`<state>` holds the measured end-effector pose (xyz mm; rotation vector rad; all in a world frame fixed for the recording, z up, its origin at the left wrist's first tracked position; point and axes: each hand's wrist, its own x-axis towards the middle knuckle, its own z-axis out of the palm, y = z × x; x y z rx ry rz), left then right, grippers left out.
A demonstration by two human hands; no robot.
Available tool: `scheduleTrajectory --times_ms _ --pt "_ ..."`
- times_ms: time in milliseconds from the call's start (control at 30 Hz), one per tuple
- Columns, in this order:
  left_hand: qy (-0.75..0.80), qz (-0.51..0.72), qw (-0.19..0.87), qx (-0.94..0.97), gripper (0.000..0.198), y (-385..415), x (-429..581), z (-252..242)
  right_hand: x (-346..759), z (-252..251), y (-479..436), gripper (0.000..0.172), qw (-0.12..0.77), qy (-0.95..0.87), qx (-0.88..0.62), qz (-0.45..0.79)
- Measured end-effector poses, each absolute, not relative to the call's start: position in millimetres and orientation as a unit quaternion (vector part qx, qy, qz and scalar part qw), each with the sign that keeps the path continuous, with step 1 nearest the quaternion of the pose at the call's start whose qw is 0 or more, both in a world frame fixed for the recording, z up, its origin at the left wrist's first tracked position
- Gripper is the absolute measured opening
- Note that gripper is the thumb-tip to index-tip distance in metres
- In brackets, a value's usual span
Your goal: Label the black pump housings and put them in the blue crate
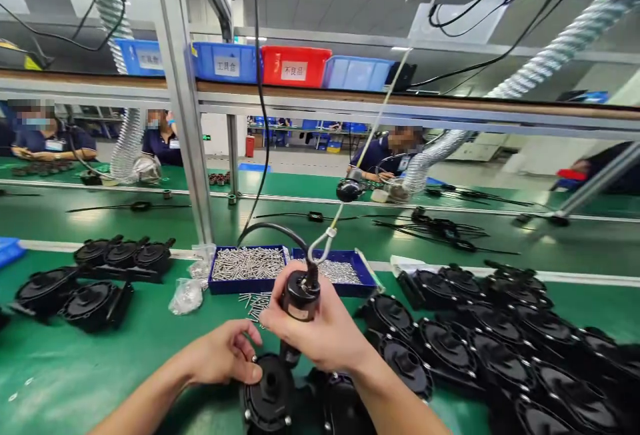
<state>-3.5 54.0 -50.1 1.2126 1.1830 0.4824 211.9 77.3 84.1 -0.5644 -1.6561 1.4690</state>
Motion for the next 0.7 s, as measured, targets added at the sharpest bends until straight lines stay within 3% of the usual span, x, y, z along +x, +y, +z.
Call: scheduleTrajectory --times_ms 267,467,700 --pt "0.509 0.193 0.64 0.542 0.056 44 13 -45 216 88 61 0.028 0.498 -0.641 -0.163 0.561" --pt "0.459 0.188 0.589 0.639 0.035 39 11 -31 206 79 62 0.033 0.471 -0.628 -0.147 0.601" --pt "0.421 0.197 0.587 0.662 0.029 41 9 -44 207 78 65 0.031 0.478 -0.617 -0.109 0.615"
